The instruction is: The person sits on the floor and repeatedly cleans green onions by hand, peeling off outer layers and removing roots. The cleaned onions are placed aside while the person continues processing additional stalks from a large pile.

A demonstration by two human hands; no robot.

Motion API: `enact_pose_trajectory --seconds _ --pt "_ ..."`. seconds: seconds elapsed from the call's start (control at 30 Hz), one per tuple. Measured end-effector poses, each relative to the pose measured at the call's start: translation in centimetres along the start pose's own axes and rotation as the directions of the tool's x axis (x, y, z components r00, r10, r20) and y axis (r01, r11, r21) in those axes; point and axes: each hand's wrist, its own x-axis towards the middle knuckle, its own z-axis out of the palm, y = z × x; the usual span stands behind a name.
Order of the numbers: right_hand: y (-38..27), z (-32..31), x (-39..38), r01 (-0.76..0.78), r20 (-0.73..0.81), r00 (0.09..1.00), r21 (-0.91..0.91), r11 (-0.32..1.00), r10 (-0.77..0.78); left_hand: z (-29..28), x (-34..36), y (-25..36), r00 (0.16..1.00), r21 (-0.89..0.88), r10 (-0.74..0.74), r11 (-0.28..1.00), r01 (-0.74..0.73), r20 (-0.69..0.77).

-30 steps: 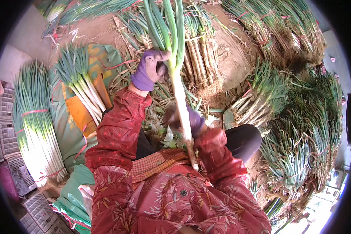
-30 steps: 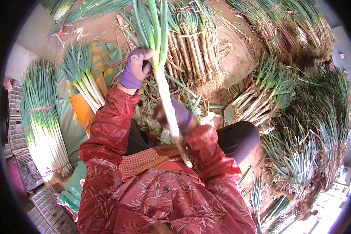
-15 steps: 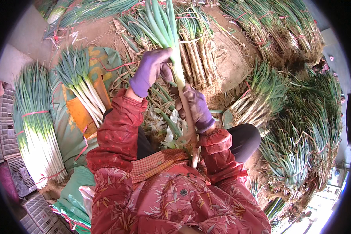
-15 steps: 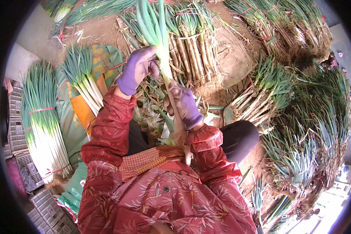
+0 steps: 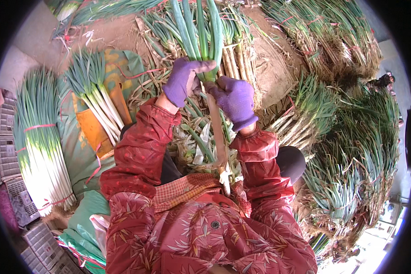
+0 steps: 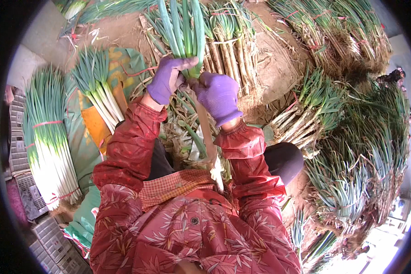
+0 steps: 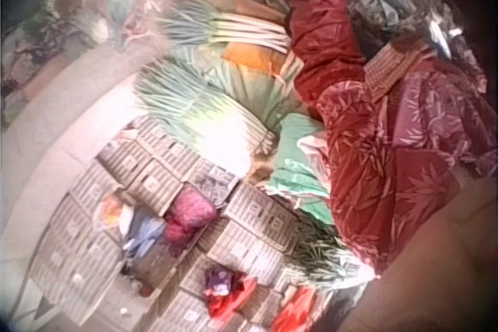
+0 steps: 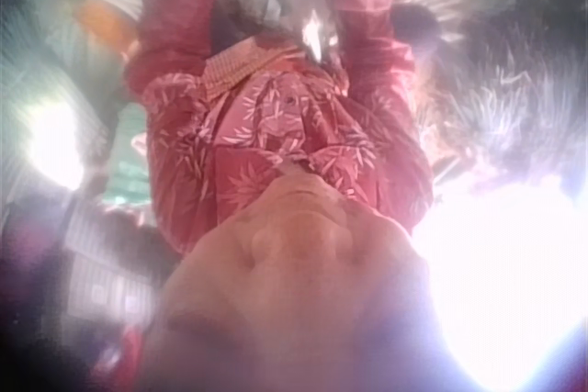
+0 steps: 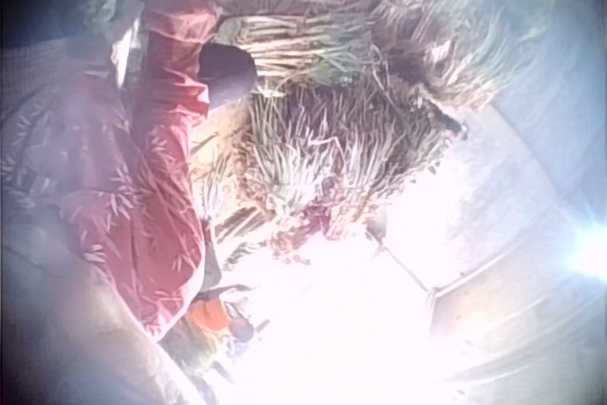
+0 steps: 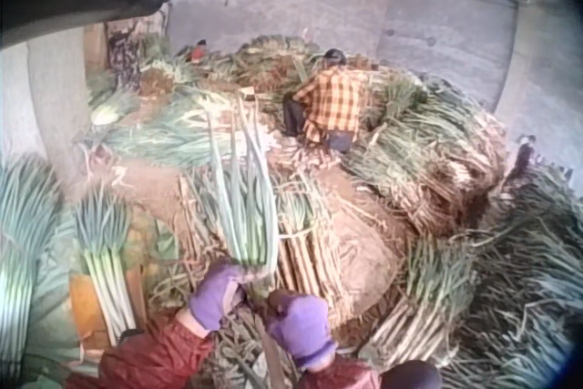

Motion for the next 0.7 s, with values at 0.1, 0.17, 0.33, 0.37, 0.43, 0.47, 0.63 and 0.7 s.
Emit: enact_pose_trajectory --seconds 0.1,0.17,0.33,0.37,0.43,0.47,0.63,0.7 --pt "-1.1 0.1 -1.3 0.107 -0.023 0.994 0.016 0.994 -0.107 -2.0 0.6 -0.8 0.998 -0.075 0.039 0.997 -0.036 0.043" --pt "-1.7 -0.6 -4.7 0.004 0.121 0.993 0.079 0.997 -0.014 -3.1 1.7 -1.4 0.998 -0.128 0.050 0.991 -0.046 0.029" --pt "2.7 -3.8 -20.9 0.227 0.852 0.510 -0.263 0.938 0.116 -4.2 2.3 1.1 0.986 -0.120 0.158 0.981 -0.151 0.052" --pt "3.3 -3.9 -23.0 0.159 0.914 0.315 -0.317 0.935 0.256 -5.3 2.4 1.1 0.974 -0.196 0.204 0.964 -0.182 0.102" --pt "4.4 -5.4 -20.9 0.115 0.766 0.617 -0.312 0.943 0.179 -5.7 1.9 1.7 0.967 -0.241 0.224 0.952 -0.190 0.122" --pt "3.2 -5.7 -18.2 -0.075 0.612 0.748 -0.309 0.948 0.258 -5.7 1.6 2.2 0.981 -0.145 0.177 0.976 -0.164 0.081" --pt "0.9 0.8 -7.6 -0.205 0.047 0.965 0.744 0.636 0.257 -3.7 1.9 0.4 0.986 -0.265 0.100 0.962 -0.061 0.135" --pt "0.0 0.3 -5.7 -0.428 0.369 0.894 0.535 0.728 0.254 -3.1 1.4 0.6 0.989 -0.165 0.064 0.985 -0.041 0.133"
